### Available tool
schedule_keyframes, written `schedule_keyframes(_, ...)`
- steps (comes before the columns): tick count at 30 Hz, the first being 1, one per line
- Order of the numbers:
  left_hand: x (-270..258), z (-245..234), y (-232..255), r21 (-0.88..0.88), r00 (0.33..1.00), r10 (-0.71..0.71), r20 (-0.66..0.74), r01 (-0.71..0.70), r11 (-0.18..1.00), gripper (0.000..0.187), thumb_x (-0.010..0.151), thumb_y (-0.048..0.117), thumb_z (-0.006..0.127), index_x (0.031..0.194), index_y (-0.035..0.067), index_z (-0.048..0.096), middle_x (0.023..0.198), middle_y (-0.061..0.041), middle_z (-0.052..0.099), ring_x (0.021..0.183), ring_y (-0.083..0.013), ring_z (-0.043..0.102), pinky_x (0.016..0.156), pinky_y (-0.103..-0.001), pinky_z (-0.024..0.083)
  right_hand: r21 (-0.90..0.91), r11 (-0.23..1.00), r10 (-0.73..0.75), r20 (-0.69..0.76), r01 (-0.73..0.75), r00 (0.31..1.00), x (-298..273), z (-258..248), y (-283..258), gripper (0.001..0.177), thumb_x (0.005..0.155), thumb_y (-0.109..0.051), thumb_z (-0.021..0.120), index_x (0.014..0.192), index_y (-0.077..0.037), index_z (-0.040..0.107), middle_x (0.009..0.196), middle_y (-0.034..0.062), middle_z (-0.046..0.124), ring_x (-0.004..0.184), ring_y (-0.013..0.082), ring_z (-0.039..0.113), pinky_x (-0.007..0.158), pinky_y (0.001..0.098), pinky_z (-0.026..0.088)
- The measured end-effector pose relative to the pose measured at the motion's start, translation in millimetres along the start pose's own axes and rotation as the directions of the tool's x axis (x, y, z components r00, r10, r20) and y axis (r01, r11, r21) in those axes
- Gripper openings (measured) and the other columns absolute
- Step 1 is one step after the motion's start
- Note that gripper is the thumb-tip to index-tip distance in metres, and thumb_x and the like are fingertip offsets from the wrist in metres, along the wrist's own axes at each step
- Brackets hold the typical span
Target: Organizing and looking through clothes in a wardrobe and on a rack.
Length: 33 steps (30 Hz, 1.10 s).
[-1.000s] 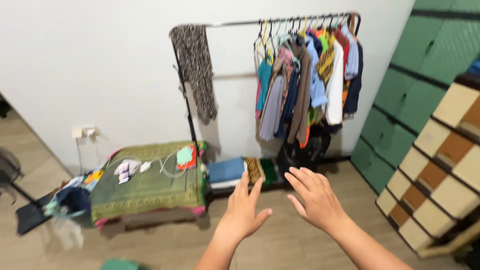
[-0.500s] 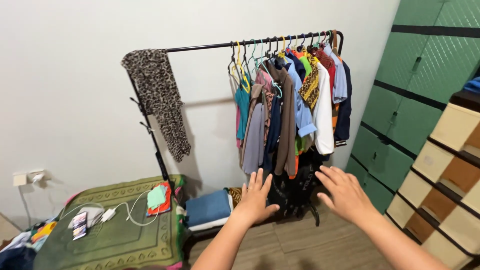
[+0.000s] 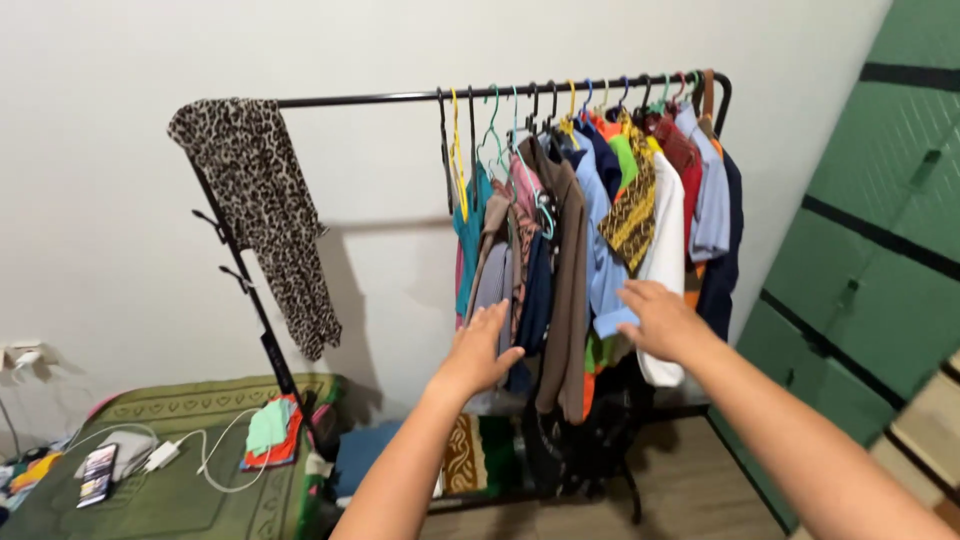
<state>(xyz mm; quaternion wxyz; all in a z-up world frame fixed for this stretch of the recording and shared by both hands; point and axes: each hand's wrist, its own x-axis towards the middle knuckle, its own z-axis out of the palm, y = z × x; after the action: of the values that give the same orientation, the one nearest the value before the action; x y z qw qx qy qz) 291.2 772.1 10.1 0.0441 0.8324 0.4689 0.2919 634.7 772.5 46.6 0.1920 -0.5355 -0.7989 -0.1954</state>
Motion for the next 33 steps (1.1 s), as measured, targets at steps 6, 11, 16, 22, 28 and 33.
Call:
schedule_keyframes(6, 80, 28, -11, -0.187, 0.999, 0.030, 0.024, -0.025, 0.982, 0.082, 0.086, 0.034, 0.071, 0.157, 0.009, 0.036, 0.149, -0.021, 0.053, 0.137, -0.0375, 0.051, 0.113, -0.045, 0.043, 0.105, 0.989, -0.100, -0.068, 0.106, 0.993, 91, 33, 8, 0.060, 0.082, -0.027, 0.075, 0.133, -0.002, 0.058, 0.142, 0.0189, 0.055, 0.132, 0.0369, 0.050, 0.110, 0.0440, 0.042)
schedule_keyframes(11, 167, 62, -35, -0.190, 0.941, 0.316, -0.119, -0.334, 0.923, 0.068, 0.089, 0.024, 0.073, 0.147, 0.001, 0.047, 0.144, -0.027, 0.056, 0.136, -0.0413, 0.051, 0.112, -0.046, 0.042, 0.104, 0.990, -0.064, -0.296, 0.098, 0.953, 170, 47, 20, 0.056, 0.085, -0.020, 0.072, 0.134, 0.002, 0.056, 0.138, 0.0219, 0.057, 0.128, 0.0402, 0.054, 0.109, 0.0450, 0.043)
schedule_keyframes(16, 233, 24, -26, -0.146, 0.836, 0.369, -0.405, -0.458, 0.877, 0.042, 0.091, 0.020, 0.072, 0.129, 0.003, 0.063, 0.122, -0.019, 0.068, 0.118, -0.0373, 0.061, 0.100, -0.047, 0.048, 0.177, 0.978, 0.162, -0.289, -0.113, 0.943, 239, 51, 34, 0.056, 0.089, -0.022, 0.070, 0.138, 0.000, 0.055, 0.129, 0.0221, 0.061, 0.119, 0.0416, 0.058, 0.102, 0.0464, 0.046)
schedule_keyframes(22, 300, -2, -32, -0.106, 0.662, 0.436, -0.610, -0.613, 0.783, 0.021, 0.093, 0.018, 0.071, 0.111, 0.008, 0.071, 0.109, -0.009, 0.069, 0.107, -0.0308, 0.064, 0.093, -0.045, 0.048, 0.104, 0.963, 0.269, -0.342, -0.249, 0.900, 265, 41, 42, 0.037, 0.092, -0.028, 0.068, 0.127, -0.015, 0.064, 0.123, 0.0132, 0.067, 0.117, 0.0357, 0.062, 0.098, 0.0476, 0.047)
schedule_keyframes(28, 337, 7, -34, -0.015, 0.621, 0.618, -0.481, -0.711, 0.703, 0.040, 0.086, 0.030, 0.074, 0.117, 0.005, 0.069, 0.126, -0.012, 0.067, 0.123, -0.0304, 0.059, 0.102, -0.051, 0.040, 0.009, 0.878, 0.383, -0.613, -0.479, 0.691, 269, 50, 97, 0.046, 0.091, -0.023, 0.067, 0.133, -0.007, 0.063, 0.134, 0.0193, 0.059, 0.125, 0.0410, 0.053, 0.100, 0.0558, 0.043)
schedule_keyframes(33, 342, 19, -46, 0.092, 0.596, 0.718, -0.359, -0.744, 0.662, 0.051, 0.079, 0.036, 0.076, 0.120, 0.007, 0.070, 0.125, -0.013, 0.065, 0.131, -0.0317, 0.051, 0.110, -0.056, 0.032, 0.124, 0.768, 0.598, -0.489, -0.628, 0.635, 272, 59, 143, 0.042, 0.097, -0.030, 0.064, 0.132, -0.008, 0.067, 0.136, 0.0187, 0.060, 0.126, 0.0423, 0.053, 0.103, 0.0556, 0.044)
